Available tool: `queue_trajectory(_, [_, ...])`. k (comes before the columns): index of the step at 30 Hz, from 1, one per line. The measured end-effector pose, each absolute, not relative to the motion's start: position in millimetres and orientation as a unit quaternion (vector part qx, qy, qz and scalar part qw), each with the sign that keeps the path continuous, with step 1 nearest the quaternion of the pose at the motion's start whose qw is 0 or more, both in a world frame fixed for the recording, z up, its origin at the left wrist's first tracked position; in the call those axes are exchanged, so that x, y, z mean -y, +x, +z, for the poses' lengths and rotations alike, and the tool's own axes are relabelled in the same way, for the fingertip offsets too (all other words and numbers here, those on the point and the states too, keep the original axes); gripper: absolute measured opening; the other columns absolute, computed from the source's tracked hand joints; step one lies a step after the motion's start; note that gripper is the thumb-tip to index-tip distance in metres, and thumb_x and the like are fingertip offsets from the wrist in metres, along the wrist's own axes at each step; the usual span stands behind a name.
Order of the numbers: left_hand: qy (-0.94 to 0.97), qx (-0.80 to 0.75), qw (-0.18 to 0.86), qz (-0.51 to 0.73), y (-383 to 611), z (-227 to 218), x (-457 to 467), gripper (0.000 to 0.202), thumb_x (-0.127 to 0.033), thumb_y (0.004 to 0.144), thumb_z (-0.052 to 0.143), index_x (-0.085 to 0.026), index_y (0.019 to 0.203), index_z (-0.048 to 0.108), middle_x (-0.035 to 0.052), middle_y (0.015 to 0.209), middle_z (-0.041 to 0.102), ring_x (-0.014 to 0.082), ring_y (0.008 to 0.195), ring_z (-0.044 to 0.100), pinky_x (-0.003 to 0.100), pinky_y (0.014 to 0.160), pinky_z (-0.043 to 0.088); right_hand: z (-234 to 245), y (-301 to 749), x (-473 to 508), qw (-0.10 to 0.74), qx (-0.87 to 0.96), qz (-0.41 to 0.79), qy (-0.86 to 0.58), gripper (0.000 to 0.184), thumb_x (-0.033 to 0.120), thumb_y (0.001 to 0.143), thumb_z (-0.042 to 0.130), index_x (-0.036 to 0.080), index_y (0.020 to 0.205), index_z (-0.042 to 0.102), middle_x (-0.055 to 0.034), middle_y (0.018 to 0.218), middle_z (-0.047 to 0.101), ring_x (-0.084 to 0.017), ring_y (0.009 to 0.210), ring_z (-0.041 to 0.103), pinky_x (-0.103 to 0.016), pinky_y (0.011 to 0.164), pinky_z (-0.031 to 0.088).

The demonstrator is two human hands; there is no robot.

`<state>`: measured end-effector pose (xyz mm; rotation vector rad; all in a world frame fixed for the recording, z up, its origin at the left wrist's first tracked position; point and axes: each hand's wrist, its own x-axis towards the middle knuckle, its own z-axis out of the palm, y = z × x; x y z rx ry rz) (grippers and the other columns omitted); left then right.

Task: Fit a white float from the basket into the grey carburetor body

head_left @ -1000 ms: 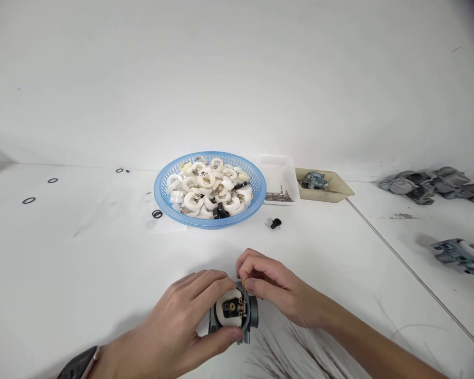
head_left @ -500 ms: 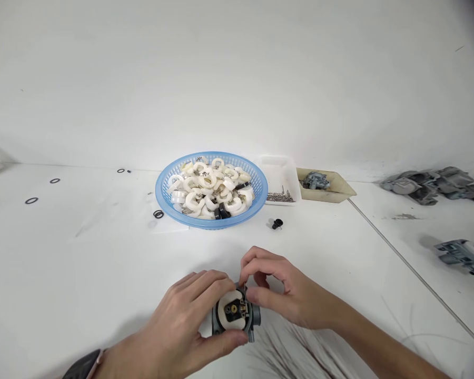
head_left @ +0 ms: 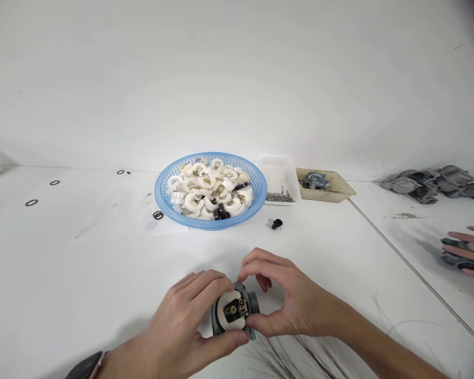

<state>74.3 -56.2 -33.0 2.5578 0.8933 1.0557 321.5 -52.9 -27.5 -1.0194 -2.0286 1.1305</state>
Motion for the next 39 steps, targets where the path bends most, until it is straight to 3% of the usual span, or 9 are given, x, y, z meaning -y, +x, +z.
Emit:
queue_trajectory(6, [0.867,-0.301,0.158,0.365,73,-36,57,0.034,-0.061,0.109,0.056,-0.029,0.117,0.058,-0.0013,0.096,0.074,0.0176,0.079,0.075,0.029,0.067,0.066,-25,322,51,0.314,0.758,0.429,-0.378,0.048,0.017,0.068,0.094,0.03,0.11,0.075,0.0022,0.109,0.065,-0.013,0.077,0.052,-0.028,0.068,0.049])
queue_trajectory(14, [0.864,-0.303,0.159,0.369,73,-35,57,0.035,-0.062,0.107,0.06,-0.029,0.117,0.059,-0.0006,0.099,0.076,0.0198,0.081,0.077,0.032,0.069,0.068,-23,323,51,0.323,0.76,0.431,-0.365,0.04,0.027,0.075,0.096,0.031,0.112,0.08,-0.0003,0.107,0.067,-0.015,0.078,0.056,-0.029,0.066,0.051])
queue_trajectory(24, [0.863,-0.302,0.169,0.367,73,-37,57,0.036,-0.063,0.106,0.061,-0.028,0.115,0.059,0.0001,0.095,0.075,0.0211,0.077,0.077,0.033,0.065,0.069,-15,323,55,0.31,0.772,0.414,-0.37,0.035,0.021,0.083,0.088,0.035,0.113,0.078,-0.0035,0.108,0.069,-0.02,0.081,0.063,-0.036,0.067,0.055])
queue_trajectory(28, [0.865,-0.296,0.17,0.368,72,-35,57,0.036,-0.062,0.106,0.062,-0.028,0.116,0.058,0.0016,0.097,0.076,0.0219,0.077,0.077,0.034,0.064,0.069,-17,321,55,0.306,0.778,0.404,-0.37,0.039,0.015,0.077,0.084,0.033,0.11,0.075,-0.003,0.107,0.069,-0.02,0.081,0.062,-0.035,0.066,0.056])
queue_trajectory(32, [0.865,-0.298,0.165,0.369,72,-34,57,0.035,-0.061,0.106,0.062,-0.028,0.118,0.058,0.0018,0.097,0.076,0.0227,0.078,0.077,0.036,0.065,0.069,-22,319,55,0.318,0.792,0.373,-0.364,0.04,0.014,0.073,0.084,0.03,0.108,0.074,-0.0019,0.105,0.07,-0.017,0.076,0.06,-0.033,0.064,0.053])
queue_trajectory(39, [0.865,-0.292,0.183,0.365,73,-36,55,0.035,-0.06,0.106,0.062,-0.028,0.118,0.058,0.0014,0.095,0.075,0.0218,0.077,0.076,0.035,0.065,0.069,-18,317,60,0.311,0.852,0.251,-0.339,0.035,0.018,0.082,0.074,0.029,0.115,0.069,-0.0039,0.101,0.071,-0.019,0.075,0.065,-0.034,0.065,0.056])
